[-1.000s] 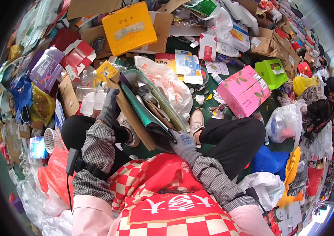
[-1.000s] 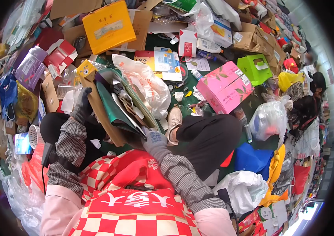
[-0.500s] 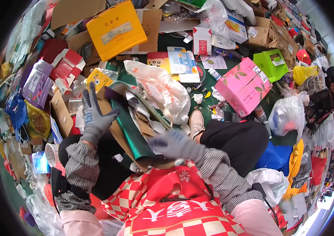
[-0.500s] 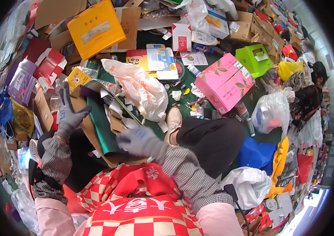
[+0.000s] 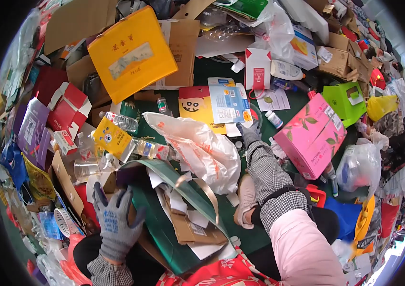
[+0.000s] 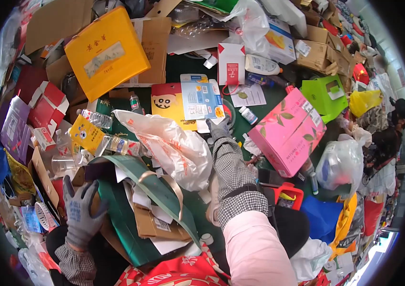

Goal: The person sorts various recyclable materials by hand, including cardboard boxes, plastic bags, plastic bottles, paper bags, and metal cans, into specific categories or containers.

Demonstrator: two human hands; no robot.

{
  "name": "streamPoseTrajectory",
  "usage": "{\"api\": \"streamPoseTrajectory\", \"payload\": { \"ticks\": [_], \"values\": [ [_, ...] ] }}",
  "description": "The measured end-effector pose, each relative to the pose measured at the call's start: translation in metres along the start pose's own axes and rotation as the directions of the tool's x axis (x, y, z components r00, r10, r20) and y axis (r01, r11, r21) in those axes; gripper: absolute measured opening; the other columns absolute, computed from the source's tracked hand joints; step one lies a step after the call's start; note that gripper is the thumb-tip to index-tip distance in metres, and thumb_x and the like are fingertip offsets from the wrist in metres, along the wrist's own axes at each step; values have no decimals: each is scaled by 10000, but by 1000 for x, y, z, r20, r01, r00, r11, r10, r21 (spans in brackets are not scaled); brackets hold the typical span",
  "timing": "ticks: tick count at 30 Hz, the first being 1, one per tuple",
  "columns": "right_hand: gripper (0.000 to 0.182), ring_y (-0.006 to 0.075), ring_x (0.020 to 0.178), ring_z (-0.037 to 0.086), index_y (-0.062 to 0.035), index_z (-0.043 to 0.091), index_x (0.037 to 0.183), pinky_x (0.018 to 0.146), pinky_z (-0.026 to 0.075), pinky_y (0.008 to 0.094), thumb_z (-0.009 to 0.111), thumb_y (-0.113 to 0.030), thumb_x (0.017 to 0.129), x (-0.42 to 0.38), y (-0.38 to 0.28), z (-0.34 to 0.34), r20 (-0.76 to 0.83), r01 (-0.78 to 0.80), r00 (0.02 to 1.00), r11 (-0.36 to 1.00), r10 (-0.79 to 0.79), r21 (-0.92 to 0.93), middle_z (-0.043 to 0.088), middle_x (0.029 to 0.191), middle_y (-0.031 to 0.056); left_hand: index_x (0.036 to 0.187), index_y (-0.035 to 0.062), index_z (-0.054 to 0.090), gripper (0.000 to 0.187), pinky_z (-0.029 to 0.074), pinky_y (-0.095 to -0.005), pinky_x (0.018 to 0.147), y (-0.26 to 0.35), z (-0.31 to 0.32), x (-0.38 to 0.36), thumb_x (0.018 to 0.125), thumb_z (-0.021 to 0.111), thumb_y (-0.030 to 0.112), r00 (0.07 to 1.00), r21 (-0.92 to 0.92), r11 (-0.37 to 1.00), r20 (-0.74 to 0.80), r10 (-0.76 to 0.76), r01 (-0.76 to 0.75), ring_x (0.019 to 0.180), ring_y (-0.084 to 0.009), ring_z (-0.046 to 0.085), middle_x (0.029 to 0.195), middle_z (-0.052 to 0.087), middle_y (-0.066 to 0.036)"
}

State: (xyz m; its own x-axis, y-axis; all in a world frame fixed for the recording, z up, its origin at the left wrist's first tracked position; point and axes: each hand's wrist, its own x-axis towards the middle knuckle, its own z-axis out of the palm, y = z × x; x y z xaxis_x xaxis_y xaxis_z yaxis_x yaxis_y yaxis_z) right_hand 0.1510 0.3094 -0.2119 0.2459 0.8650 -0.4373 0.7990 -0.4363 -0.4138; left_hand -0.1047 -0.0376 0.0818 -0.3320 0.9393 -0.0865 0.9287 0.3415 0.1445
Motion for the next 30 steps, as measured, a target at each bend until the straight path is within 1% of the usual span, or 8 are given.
{"api": "streamPoseTrajectory", "payload": {
  "ticks": [6, 8, 12, 18, 20, 23, 26, 30],
  "values": [
    [1263, 319, 1283, 328, -64, 13, 1421, 1051, 284, 360, 816, -435, 520, 59, -13, 32, 84, -73, 993, 984, 87, -163, 289, 1402, 214, 1157, 61, 546, 508, 169, -588, 1024, 9, 7, 10, 702, 675, 246, 995, 23, 997, 71, -69, 68, 1281, -489, 196, 1151, 515, -141],
    [716, 253, 794, 639, -17, 549, 1137, 690, 514, 351, 826, -317, 549, 72, -20, 30, 62, 11, 998, 999, -8, -53, 637, 936, 185, 1155, 51, 553, 513, 182, -558, 1042, 15, 4, 14, 687, 685, 216, 993, 30, 996, 81, -91, 88, 1287, -474, 205, 1148, 530, -140],
    [171, 65, 363, 375, -48, 619, 825, 337, 305, 242, 722, -107, 702, 71, -53, -1, 521, -266, 792, 589, -318, 763, 574, 604, 19, 1161, 47, 550, 521, 178, -546, 1050, 15, 6, 15, 686, 684, 214, 992, 15, 996, 88, -89, 88, 1286, -472, 206, 1152, 527, -147],
    [621, 301, 924, 616, 74, 538, 1085, 819, 486, 355, 790, -262, 628, 93, -18, 92, 407, 337, 710, 785, -575, 520, 630, 980, 165, 1162, 50, 551, 513, 175, -554, 1047, 17, 6, 15, 692, 678, 211, 994, 2, 997, 71, -83, 84, 1289, -474, 197, 1146, 529, -149],
    [511, 242, 806, 627, 15, 538, 1094, 732, 522, 351, 763, -155, 668, 93, -19, 124, 204, 327, 872, 838, -446, 436, 633, 960, 118, 1161, 52, 552, 513, 173, -562, 1042, 17, 6, 14, 690, 678, 208, 994, 16, 997, 71, -79, 78, 1291, -475, 190, 1143, 531, -148],
    [439, 254, 832, 630, -4, 524, 1115, 764, 527, 370, 712, -73, 724, 69, -29, 122, 446, -134, 869, 766, -215, 629, 624, 1003, 135, 1151, 54, 556, 509, 161, -571, 1042, 18, 5, 14, 682, 681, 208, 994, 15, 996, 68, -85, 85, 1285, -480, 194, 1131, 535, -142],
    [393, 277, 965, 611, 22, 510, 1131, 890, 484, 377, 658, -49, 774, 16, -62, 74, 819, -666, 525, 487, -232, 565, 615, 1061, 162, 1138, 53, 562, 502, 149, -572, 1046, 15, 6, 12, 677, 682, 211, 996, -11, 997, 49, -74, 75, 1275, -482, 208, 1114, 539, -140],
    [409, 268, 743, 646, 42, 571, 1046, 686, 547, 368, 729, -56, 683, 2, -79, 89, 607, -492, 742, 383, -285, 782, 637, 933, 167, 1170, 96, 546, 516, 123, -635, 1017, 3, 16, 4, 696, 661, 262, 998, -43, 997, 6, -59, 59, 1239, -547, 205, 1100, 522, -139]
  ]
}}
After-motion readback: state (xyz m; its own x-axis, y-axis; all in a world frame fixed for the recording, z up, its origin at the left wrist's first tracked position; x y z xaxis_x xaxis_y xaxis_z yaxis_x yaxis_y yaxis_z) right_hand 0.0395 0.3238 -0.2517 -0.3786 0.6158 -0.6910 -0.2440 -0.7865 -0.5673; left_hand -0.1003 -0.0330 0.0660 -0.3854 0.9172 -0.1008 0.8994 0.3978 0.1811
